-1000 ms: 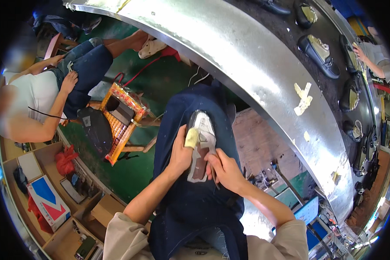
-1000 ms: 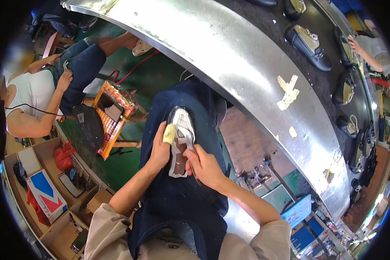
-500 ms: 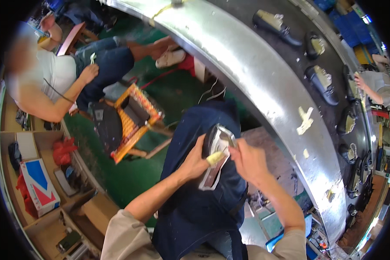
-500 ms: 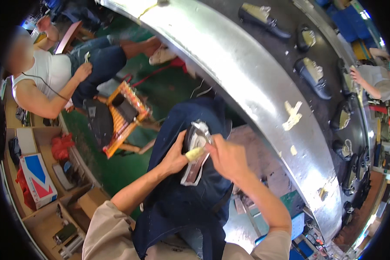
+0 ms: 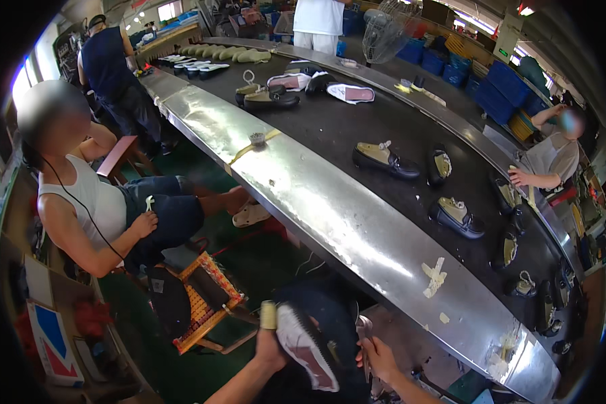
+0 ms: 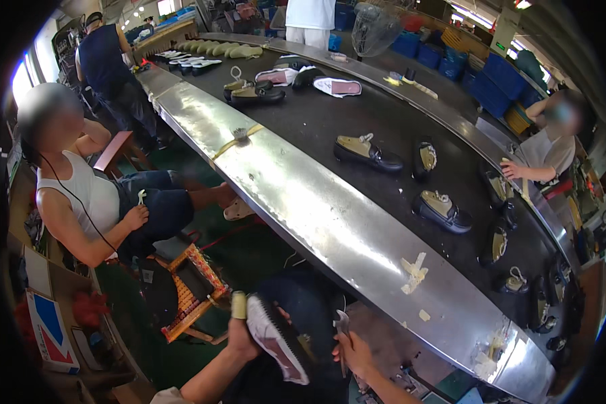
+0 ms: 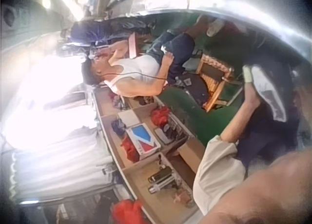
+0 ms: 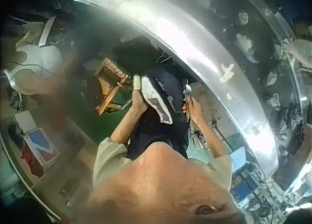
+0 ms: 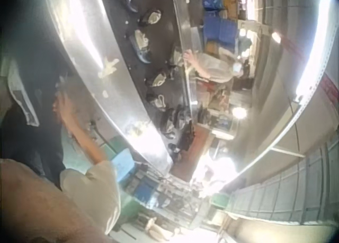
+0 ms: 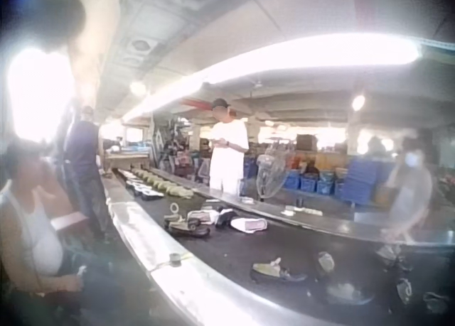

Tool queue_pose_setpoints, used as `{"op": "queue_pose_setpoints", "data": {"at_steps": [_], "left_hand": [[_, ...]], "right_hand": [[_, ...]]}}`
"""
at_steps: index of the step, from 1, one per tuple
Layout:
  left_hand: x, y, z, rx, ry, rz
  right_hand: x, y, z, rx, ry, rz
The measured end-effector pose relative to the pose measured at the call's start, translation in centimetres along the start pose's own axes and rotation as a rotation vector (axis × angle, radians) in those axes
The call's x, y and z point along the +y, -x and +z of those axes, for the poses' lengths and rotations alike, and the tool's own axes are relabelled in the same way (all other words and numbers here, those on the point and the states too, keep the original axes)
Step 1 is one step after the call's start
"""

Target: Pulling and hammering shoe uppers over lasts on a production line.

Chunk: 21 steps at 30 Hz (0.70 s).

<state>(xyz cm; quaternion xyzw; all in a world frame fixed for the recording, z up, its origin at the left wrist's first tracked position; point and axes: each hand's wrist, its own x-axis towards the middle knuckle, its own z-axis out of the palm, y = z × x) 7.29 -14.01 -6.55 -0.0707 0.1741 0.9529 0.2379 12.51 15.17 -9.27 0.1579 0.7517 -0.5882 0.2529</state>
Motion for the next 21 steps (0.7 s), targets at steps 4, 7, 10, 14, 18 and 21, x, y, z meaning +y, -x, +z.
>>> {"op": "queue_pose_setpoints", "data": {"at_steps": [4, 7, 10, 14, 18, 21], "left_hand": [[2.8, 5.6, -3.8, 0.032, -0.699, -0.037], [-1.0, 8.1, -1.5, -0.116, -1.686, 0.046], [-3.1, 7.4, 0.3, 0.164, -1.853, -0.197], [-7.4, 6.3, -1.5, 0.273, -1.115, 0.290], [-7.3, 4.9, 0.3, 0.248, -0.931, 0.156], [-7.1, 5.3, -0.9, 0.228, -0.986, 0.125]], "right_hand": [[-0.8, 1.0, -0.4, 0.057, -0.125, 0.110], [-0.4, 1.0, 0.6, 0.061, -0.093, 0.100], [-2.0, 0.1, 1.3, 0.097, -0.060, 0.051], [-7.9, 1.8, 2.1, 0.246, 0.175, -0.315], [-6.6, 1.6, 2.6, -0.129, 0.827, -0.436], [-8.9, 1.5, 2.1, -0.297, 0.750, -0.390]]}}
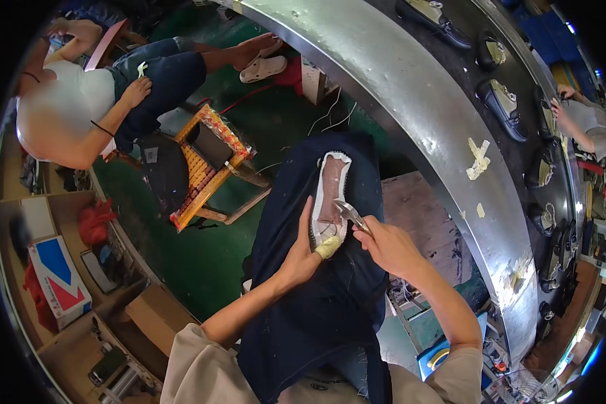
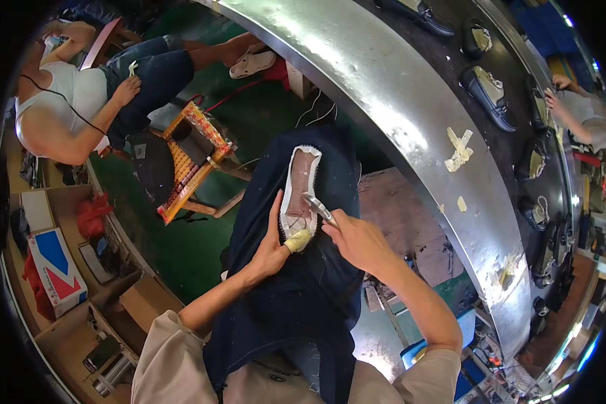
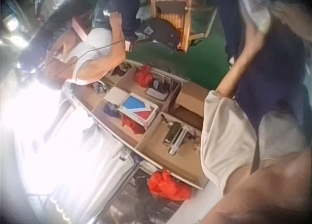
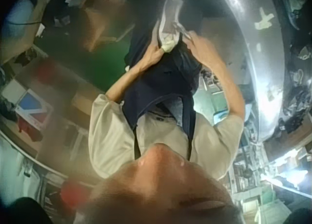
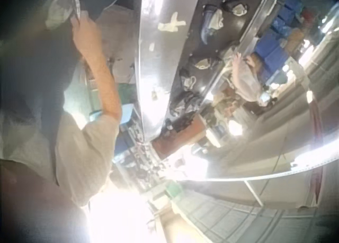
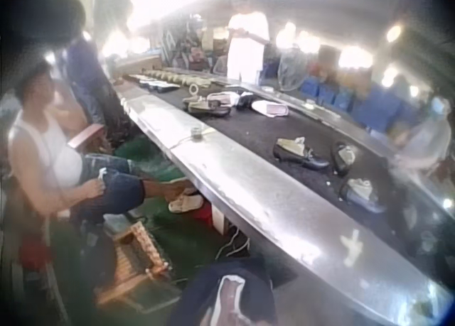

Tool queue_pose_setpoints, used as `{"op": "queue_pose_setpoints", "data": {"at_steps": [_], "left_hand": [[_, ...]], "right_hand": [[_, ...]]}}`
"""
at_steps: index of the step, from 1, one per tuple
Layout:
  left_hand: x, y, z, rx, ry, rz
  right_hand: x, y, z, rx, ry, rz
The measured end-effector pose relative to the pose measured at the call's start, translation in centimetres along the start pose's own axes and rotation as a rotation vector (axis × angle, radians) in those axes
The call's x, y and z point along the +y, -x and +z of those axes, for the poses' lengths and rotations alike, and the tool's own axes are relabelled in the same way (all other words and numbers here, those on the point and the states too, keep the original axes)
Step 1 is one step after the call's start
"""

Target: Pulling and hammering shoe uppers over lasts on a production line.

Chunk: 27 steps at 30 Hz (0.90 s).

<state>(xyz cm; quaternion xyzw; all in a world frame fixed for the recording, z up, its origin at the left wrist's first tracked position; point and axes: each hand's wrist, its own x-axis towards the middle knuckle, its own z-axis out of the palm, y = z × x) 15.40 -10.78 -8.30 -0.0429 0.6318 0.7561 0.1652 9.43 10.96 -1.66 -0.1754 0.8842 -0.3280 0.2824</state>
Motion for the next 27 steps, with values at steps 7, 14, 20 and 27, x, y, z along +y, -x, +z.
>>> {"op": "queue_pose_setpoints", "data": {"at_steps": [7, 14, 20, 27], "left_hand": [[-1.9, 1.2, 0.0, -0.061, -0.224, 0.021], [-0.8, 1.2, 0.2, -0.014, -0.185, -0.013], [-0.6, 0.8, 0.0, -0.040, -0.293, -0.050], [-0.6, 0.7, 0.0, -0.042, -0.338, -0.064]], "right_hand": [[-3.1, -1.0, -0.2, -0.133, 0.100, -0.351], [-3.0, -0.9, -2.5, 0.083, 0.350, -0.345], [-3.1, -2.1, -0.5, -0.116, 0.166, -0.623], [-4.2, -1.0, -3.7, -0.022, 0.327, -0.381]]}}
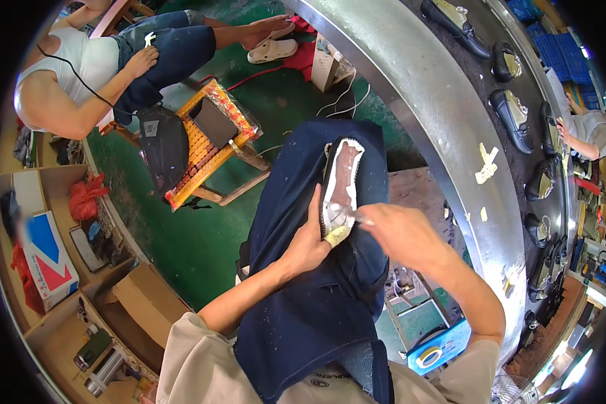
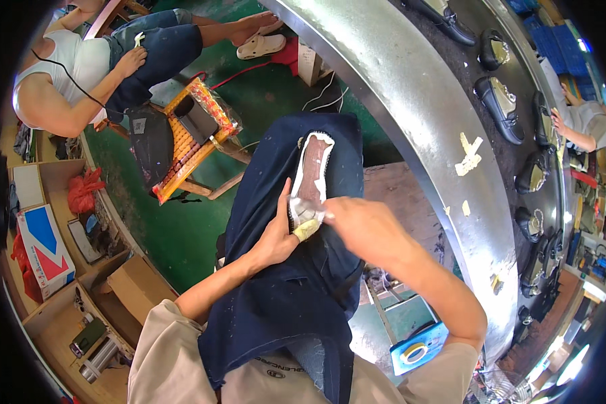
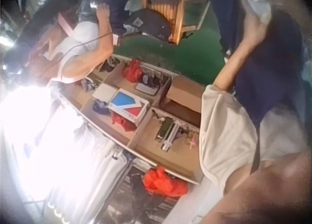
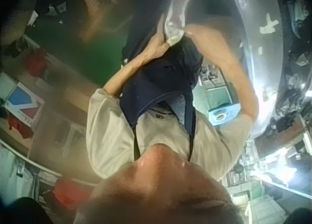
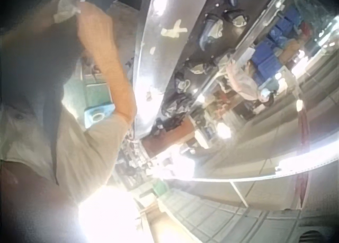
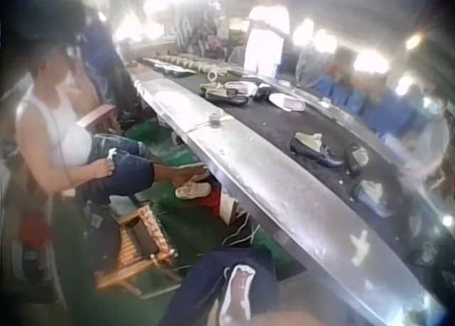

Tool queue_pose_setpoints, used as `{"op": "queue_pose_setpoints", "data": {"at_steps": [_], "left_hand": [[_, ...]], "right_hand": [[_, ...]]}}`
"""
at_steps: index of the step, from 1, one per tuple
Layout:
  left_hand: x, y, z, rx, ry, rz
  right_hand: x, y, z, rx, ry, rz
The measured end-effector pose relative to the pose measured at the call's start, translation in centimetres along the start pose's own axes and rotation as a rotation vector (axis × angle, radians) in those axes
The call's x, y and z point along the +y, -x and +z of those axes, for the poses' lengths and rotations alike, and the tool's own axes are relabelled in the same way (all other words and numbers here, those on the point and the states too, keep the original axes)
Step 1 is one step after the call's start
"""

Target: Pulling and hammering shoe uppers over lasts on a production line.

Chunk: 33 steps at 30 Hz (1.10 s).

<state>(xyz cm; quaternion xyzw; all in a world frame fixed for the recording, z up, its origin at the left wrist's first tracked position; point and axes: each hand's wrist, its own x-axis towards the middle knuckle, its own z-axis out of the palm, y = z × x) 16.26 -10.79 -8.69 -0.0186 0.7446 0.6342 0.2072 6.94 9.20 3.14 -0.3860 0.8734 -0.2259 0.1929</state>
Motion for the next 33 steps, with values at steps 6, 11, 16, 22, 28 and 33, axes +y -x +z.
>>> {"op": "queue_pose_setpoints", "data": {"at_steps": [6, 11, 16, 22, 28, 33], "left_hand": [[3.0, 0.5, 0.4, 0.017, -0.142, -0.130], [1.5, 0.3, 0.0, 0.011, 0.034, 0.203], [-0.6, 1.4, -1.3, -0.028, 1.165, -0.444], [-1.2, -0.7, -2.6, -0.083, 1.220, -0.531], [-0.7, -2.8, -4.0, -0.175, 0.797, -0.575], [1.7, -3.1, -4.2, -0.123, 0.697, -0.579]], "right_hand": [[1.5, 0.3, 0.4, -0.203, 0.023, 0.126], [-1.8, 0.3, 1.0, -0.248, 0.116, 0.186], [-3.4, -1.1, 5.2, -0.146, -0.018, 0.197], [-3.4, 0.2, 10.5, 0.082, -0.220, 0.375], [-3.6, 1.3, 13.0, 0.239, -0.407, 0.514], [-0.7, 0.7, 8.2, -0.214, -0.969, 0.486]]}}
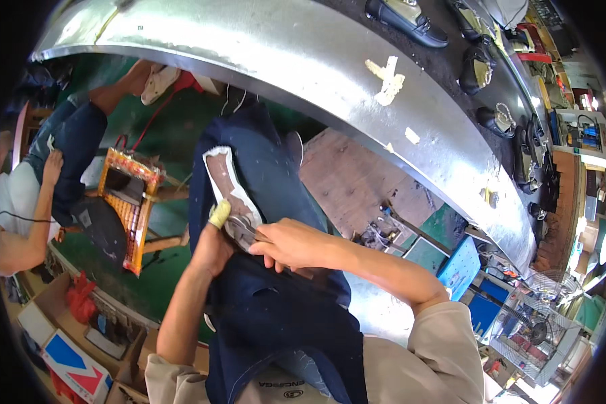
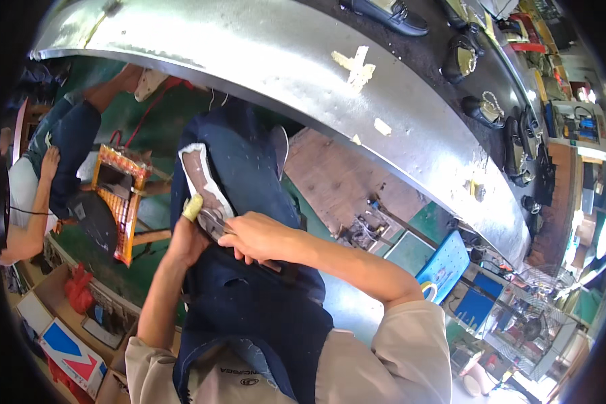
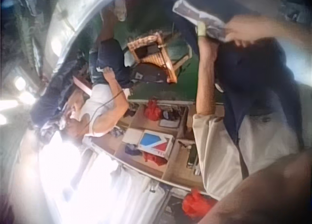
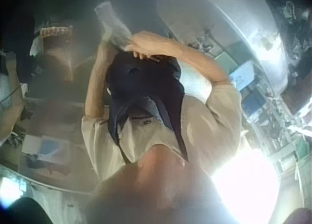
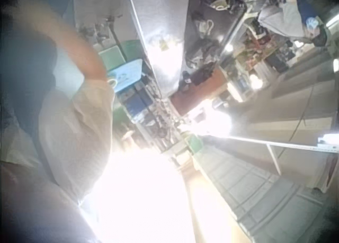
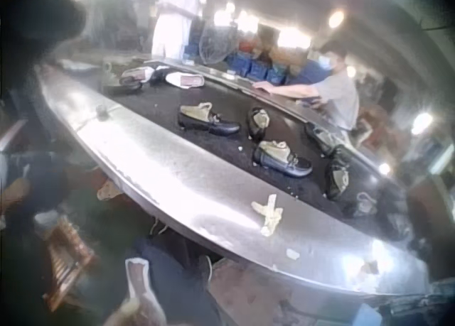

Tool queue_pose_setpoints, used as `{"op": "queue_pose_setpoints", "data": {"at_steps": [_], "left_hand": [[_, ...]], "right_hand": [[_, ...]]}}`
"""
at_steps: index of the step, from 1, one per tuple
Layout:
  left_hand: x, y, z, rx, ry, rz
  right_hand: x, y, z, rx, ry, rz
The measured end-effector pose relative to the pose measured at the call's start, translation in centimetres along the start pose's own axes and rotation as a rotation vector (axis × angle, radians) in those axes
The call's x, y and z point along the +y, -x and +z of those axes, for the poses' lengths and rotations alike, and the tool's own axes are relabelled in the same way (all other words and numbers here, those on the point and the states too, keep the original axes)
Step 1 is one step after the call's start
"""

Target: Pulling and hammering shoe uppers over lasts on a production line.

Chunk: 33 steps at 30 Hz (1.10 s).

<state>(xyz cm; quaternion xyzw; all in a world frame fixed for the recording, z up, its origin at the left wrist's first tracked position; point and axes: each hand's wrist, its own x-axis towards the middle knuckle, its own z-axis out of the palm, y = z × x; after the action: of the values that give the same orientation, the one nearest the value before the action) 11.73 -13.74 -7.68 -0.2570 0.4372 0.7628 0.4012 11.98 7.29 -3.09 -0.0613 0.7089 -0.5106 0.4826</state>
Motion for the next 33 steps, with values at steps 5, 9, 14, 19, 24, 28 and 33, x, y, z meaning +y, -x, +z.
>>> {"op": "queue_pose_setpoints", "data": {"at_steps": [5, 9, 14, 19, 24, 28, 33], "left_hand": [[1.0, 0.6, 0.7, 0.038, -0.089, -0.012], [0.1, -0.4, 0.7, 0.041, -0.067, -0.043], [-6.9, 0.6, -0.3, 0.026, 0.163, 0.339], [-7.4, -0.4, 1.6, 0.320, -0.358, 0.529], [-6.8, 0.3, 2.3, 0.247, -0.475, 0.652], [-6.4, 1.4, 1.9, 0.112, -0.508, 0.641], [-4.7, 5.7, 2.1, 0.095, -0.454, 0.404]], "right_hand": [[0.6, 1.4, 3.1, 0.343, 0.665, -0.282], [2.5, 1.6, 3.6, 0.518, 0.548, -0.227], [0.6, 1.9, 2.3, 0.271, 0.010, 0.025], [-0.8, 4.3, -0.8, 0.363, 0.390, 0.008], [-2.9, 0.7, -1.6, 0.488, 0.798, -0.546], [-1.5, 0.0, -2.3, 0.279, 0.915, -0.429], [-2.7, 3.7, -3.9, 0.221, 0.810, -0.133]]}}
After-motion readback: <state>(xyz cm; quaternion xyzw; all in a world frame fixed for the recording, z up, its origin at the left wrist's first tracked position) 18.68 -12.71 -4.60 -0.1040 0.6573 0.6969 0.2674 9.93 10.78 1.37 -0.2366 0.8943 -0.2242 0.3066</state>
